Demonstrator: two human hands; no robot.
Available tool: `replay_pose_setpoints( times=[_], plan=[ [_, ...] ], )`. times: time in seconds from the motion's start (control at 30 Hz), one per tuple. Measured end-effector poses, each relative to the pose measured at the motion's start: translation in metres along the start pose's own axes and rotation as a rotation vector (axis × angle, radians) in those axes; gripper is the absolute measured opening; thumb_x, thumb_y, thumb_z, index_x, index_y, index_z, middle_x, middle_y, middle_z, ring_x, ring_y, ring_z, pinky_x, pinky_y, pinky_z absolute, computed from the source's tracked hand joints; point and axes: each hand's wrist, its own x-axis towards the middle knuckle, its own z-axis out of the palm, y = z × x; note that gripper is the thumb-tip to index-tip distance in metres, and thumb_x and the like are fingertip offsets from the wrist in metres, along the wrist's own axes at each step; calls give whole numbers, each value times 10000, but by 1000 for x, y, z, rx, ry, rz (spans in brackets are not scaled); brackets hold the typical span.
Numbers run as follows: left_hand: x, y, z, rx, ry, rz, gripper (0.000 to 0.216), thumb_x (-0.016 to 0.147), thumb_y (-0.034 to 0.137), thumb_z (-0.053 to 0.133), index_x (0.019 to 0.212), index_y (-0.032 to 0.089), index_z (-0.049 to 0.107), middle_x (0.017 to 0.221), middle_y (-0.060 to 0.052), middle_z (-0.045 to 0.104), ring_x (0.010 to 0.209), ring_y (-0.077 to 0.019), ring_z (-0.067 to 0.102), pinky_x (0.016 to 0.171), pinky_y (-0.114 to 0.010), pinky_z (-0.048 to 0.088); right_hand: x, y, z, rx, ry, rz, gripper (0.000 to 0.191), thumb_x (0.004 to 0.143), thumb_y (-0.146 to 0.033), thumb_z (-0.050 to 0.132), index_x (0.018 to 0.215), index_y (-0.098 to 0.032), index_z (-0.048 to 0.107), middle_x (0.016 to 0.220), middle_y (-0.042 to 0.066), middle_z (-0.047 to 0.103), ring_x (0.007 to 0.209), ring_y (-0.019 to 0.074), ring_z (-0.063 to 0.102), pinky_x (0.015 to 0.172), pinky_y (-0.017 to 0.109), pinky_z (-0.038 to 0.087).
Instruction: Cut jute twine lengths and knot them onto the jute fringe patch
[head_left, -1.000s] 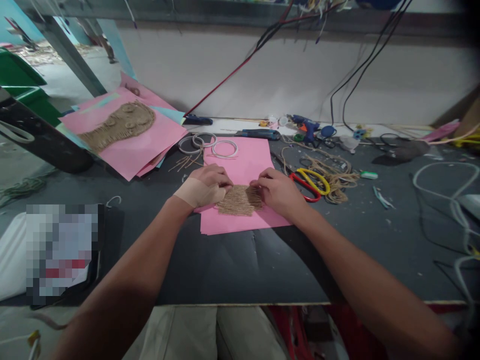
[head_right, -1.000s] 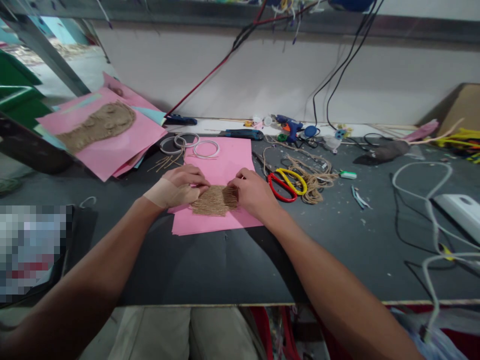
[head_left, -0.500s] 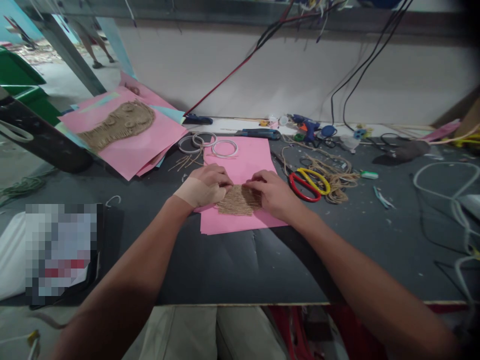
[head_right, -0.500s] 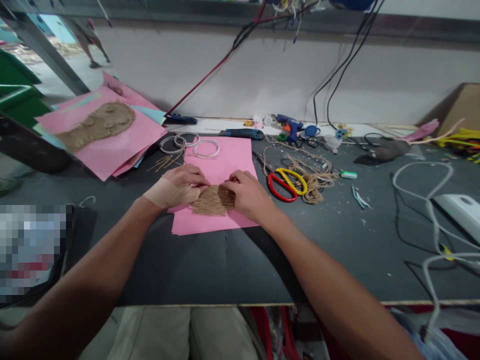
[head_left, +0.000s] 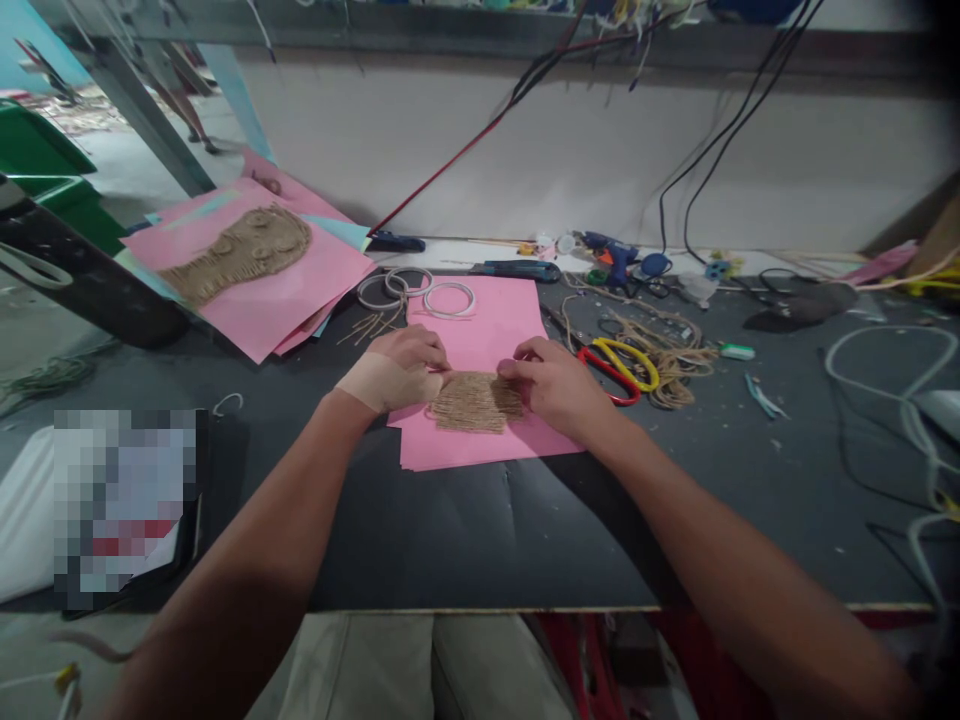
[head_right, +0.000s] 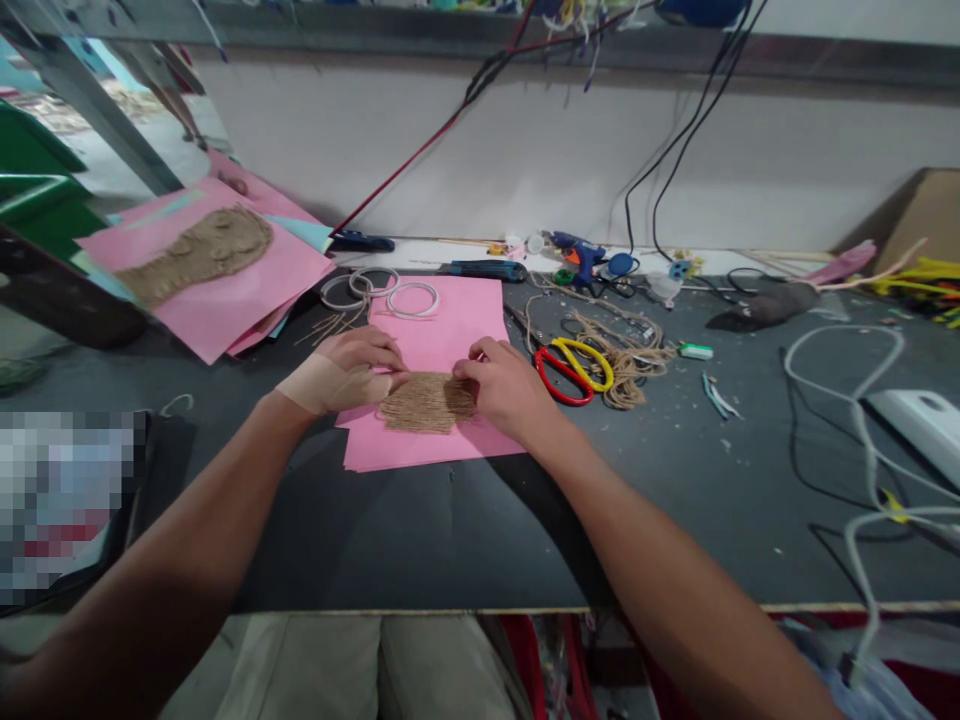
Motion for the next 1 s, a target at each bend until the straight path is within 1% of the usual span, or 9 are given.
replay_pose_setpoints(
  times=[0.17, 0.27, 0.37, 0.43, 0.53, 0.67, 0.77, 0.93, 1.0],
  plan=[
    [-4, -6, -6, 13, 3, -100, 118, 832, 281, 707, 781, 200, 774, 964, -60, 765, 970, -228, 683, 868, -359, 530, 0, -5, -4, -15, -19, 12, 336, 871, -56, 540, 1046, -211, 781, 1068, 117, 650, 973, 267, 610, 836, 410, 518],
    [-6, -10, -8, 37, 80, -187, 122, 843, 285, 691, 843, 201, 780, 984, -72, 765, 1004, -258, 685, 898, -398, 537, 1, -9, -6, -11, -23, 28, 365, 857, -16, 505, 1068, -166, 762, 1077, 133, 665, 989, 266, 622, 882, 426, 522],
    [-6, -17, -5, 59, 170, -297, 141, 846, 259, 669, 909, 191, 774, 1019, -95, 754, 1039, -281, 681, 910, -427, 544, 1, -10, -7, -1, -27, 37, 358, 868, -9, 484, 1076, -138, 746, 1080, 143, 673, 998, 262, 628, 908, 428, 520],
    [-6, -22, -1, 65, 195, -346, 156, 842, 252, 663, 943, 192, 766, 1046, -100, 749, 1066, -290, 671, 943, -447, 538, 2, -10, -7, 1, -30, 38, 349, 880, -15, 480, 1076, -136, 743, 1083, 141, 676, 1003, 260, 628, 915, 422, 517],
    [-6, -28, 3, 51, 181, -386, 167, 831, 260, 667, 964, 209, 754, 1093, -94, 749, 1120, -297, 649, 1001, -469, 517, 2, -10, -7, -2, -33, 49, 349, 887, -16, 473, 1074, -129, 745, 1083, 141, 677, 996, 258, 628, 917, 415, 515],
    [-5, -30, 3, 37, 114, -444, 177, 833, 296, 653, 944, 215, 765, 1128, -93, 746, 1129, -299, 652, 1019, -465, 510, 1, -10, -7, 5, -34, 49, 356, 884, -7, 468, 1074, -116, 749, 1074, 142, 679, 993, 257, 630, 924, 409, 511],
    [-5, -29, 2, 47, 75, -447, 205, 832, 325, 651, 956, 217, 775, 1127, -93, 747, 1126, -296, 657, 1038, -459, 501, 1, -10, -7, 12, -31, 44, 352, 876, -5, 476, 1073, -108, 749, 1067, 144, 679, 990, 260, 630, 925, 409, 511],
    [-3, -27, 3, 96, 25, -358, 245, 838, 362, 654, 993, 213, 773, 1189, -96, 736, 1222, -295, 604, 1122, -458, 445, 1, -8, -5, 15, -34, 48, 339, 881, -13, 478, 1059, -129, 741, 1076, 134, 677, 1002, 250, 625, 929, 400, 505],
    [-3, -25, 3, 97, 25, -327, 265, 834, 363, 664, 1020, 206, 769, 1203, -101, 729, 1238, -292, 591, 1140, -444, 433, 1, -9, -5, 14, -41, 51, 335, 889, -16, 472, 1057, -134, 737, 1077, 130, 676, 1001, 245, 623, 928, 396, 503]
  ],
)
